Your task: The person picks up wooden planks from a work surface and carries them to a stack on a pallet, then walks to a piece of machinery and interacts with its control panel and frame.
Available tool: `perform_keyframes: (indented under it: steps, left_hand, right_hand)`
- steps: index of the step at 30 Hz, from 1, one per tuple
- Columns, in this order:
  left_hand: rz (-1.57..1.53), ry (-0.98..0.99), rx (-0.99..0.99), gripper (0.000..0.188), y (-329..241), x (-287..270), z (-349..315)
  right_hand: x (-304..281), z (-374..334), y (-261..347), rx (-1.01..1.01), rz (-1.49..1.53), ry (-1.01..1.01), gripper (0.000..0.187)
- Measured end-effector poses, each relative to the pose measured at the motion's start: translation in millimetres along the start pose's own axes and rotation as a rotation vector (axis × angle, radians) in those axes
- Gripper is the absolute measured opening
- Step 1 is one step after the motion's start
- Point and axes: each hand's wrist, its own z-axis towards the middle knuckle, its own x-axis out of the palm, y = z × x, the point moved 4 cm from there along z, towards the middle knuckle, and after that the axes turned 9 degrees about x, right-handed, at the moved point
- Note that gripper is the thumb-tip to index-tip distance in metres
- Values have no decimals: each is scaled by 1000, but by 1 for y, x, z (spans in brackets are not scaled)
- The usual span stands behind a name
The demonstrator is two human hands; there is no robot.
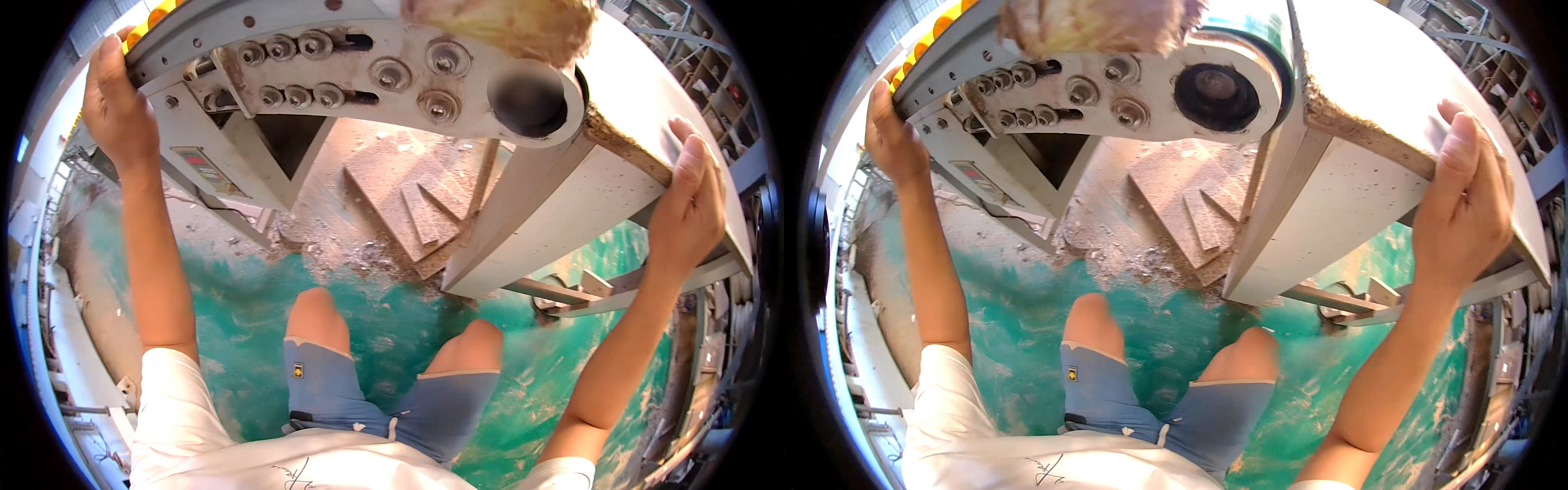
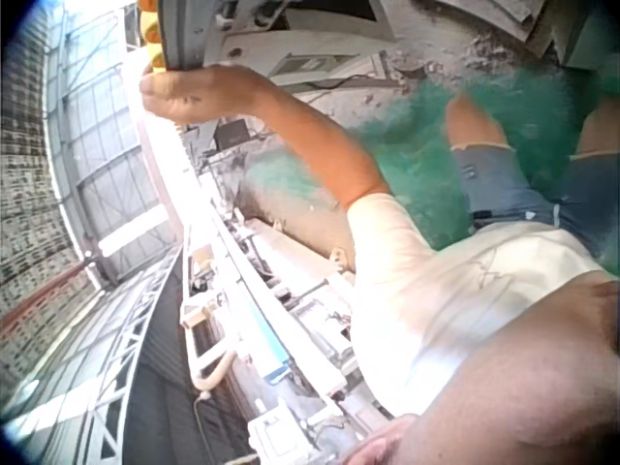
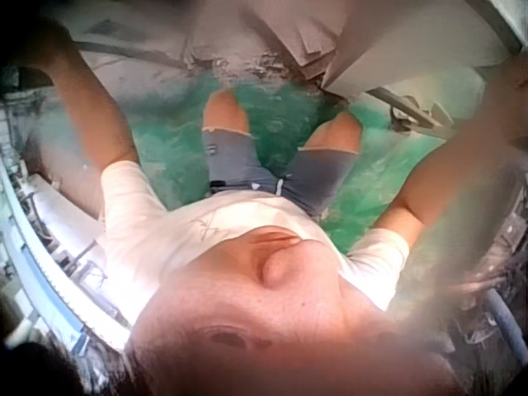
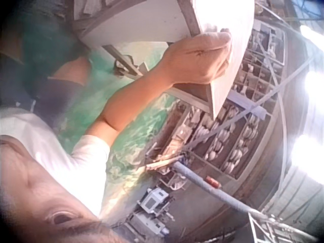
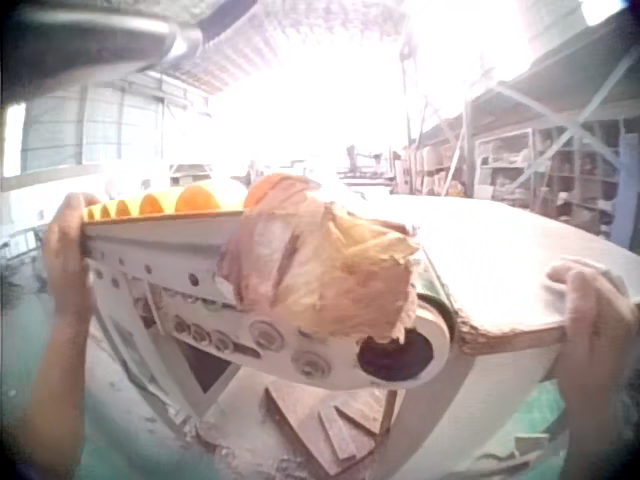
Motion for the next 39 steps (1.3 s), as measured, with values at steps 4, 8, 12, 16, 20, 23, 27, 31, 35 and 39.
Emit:
perform_keyframes:
  steps: [4,8,12,16,20,23,27,31,35,39]
  left_hand:
    - [-12,19,15,44,-2,1,3]
    - [49,18,70,47,-1,1,2]
    - [88,-3,97,47,-2,3,1]
    - [108,-20,111,49,3,2,2]
    - [117,-19,94,51,4,4,0]
    - [162,37,96,49,2,1,5]
    - [244,129,43,47,0,-1,1]
    - [283,293,-27,43,-12,-6,1]
    - [301,471,-34,43,-29,-8,16]
    - [424,730,-49,40,-51,-4,44]
  right_hand:
    - [-4,2,-10,21,-29,52,39]
    - [2,-5,-15,128,-31,112,42]
    - [4,-5,-19,104,-2,128,40]
    - [-2,3,-13,-39,24,99,37]
    - [3,6,-12,-187,55,-30,27]
    - [3,7,-1,-146,91,-63,21]
    - [-6,18,-2,-62,105,80,19]
    - [-3,29,-3,48,160,318,22]
    - [-16,49,-10,186,241,476,23]
    - [-23,69,-17,402,387,585,23]
